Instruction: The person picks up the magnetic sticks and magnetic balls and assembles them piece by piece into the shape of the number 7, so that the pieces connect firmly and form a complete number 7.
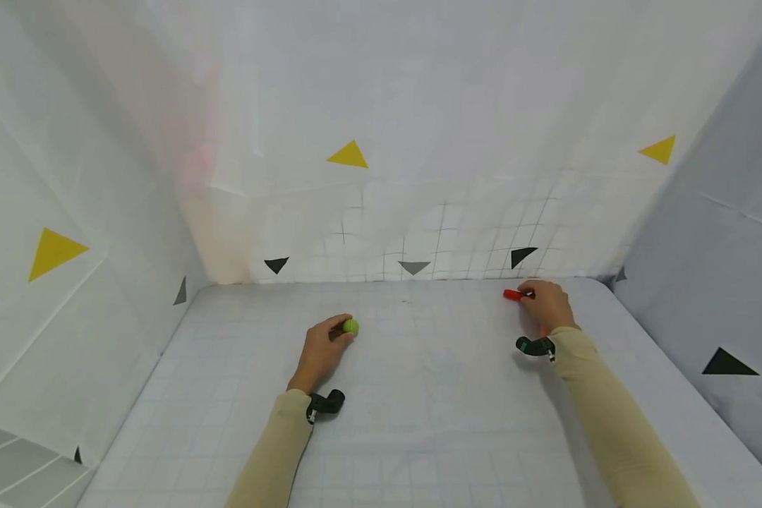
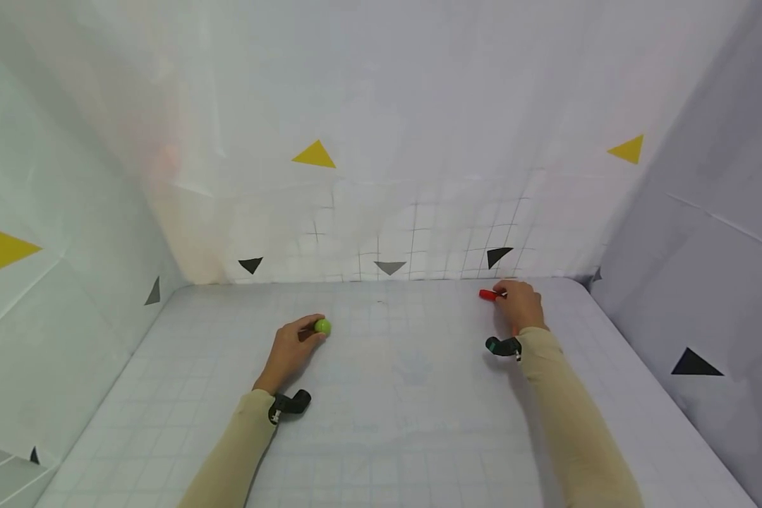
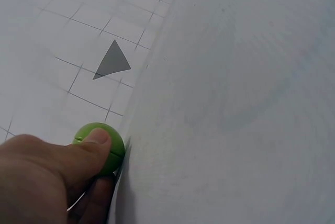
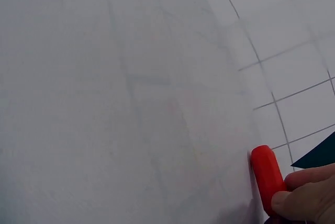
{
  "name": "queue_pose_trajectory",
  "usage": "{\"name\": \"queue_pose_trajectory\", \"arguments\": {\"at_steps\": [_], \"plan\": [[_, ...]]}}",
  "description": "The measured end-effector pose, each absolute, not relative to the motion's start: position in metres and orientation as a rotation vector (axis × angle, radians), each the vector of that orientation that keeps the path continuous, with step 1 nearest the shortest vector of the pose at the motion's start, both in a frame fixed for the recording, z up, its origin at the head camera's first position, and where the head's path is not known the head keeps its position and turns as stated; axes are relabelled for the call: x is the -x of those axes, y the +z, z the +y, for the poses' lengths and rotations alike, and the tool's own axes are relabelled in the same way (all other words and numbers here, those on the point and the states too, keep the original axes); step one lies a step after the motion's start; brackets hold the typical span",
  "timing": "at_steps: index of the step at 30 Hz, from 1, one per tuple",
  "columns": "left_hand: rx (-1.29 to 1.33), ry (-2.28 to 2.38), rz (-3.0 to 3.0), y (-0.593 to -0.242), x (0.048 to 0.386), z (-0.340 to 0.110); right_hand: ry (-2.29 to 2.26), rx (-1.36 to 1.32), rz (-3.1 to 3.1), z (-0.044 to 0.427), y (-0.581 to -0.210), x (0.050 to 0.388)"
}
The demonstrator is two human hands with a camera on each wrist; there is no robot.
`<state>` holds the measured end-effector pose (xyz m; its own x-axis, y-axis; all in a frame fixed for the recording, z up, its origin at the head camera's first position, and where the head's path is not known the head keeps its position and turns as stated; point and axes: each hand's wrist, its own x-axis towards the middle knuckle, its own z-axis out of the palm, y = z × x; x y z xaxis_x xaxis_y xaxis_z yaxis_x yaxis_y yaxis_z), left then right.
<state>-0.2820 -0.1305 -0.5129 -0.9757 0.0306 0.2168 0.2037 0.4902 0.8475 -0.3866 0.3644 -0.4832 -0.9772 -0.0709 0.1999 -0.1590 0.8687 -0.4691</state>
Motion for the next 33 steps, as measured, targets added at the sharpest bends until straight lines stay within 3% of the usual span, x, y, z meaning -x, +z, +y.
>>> {"name": "queue_pose_trajectory", "arguments": {"at_steps": [23,33], "plan": [[0.174,-1.484,-2.576,-0.515,0.284,-0.130,0.922,-0.082,-2.814,0.361,-0.505,0.386],[0.191,-1.482,-2.569,-0.514,0.283,-0.131,1.015,-0.062,-2.762,0.358,-0.496,0.379]]}}
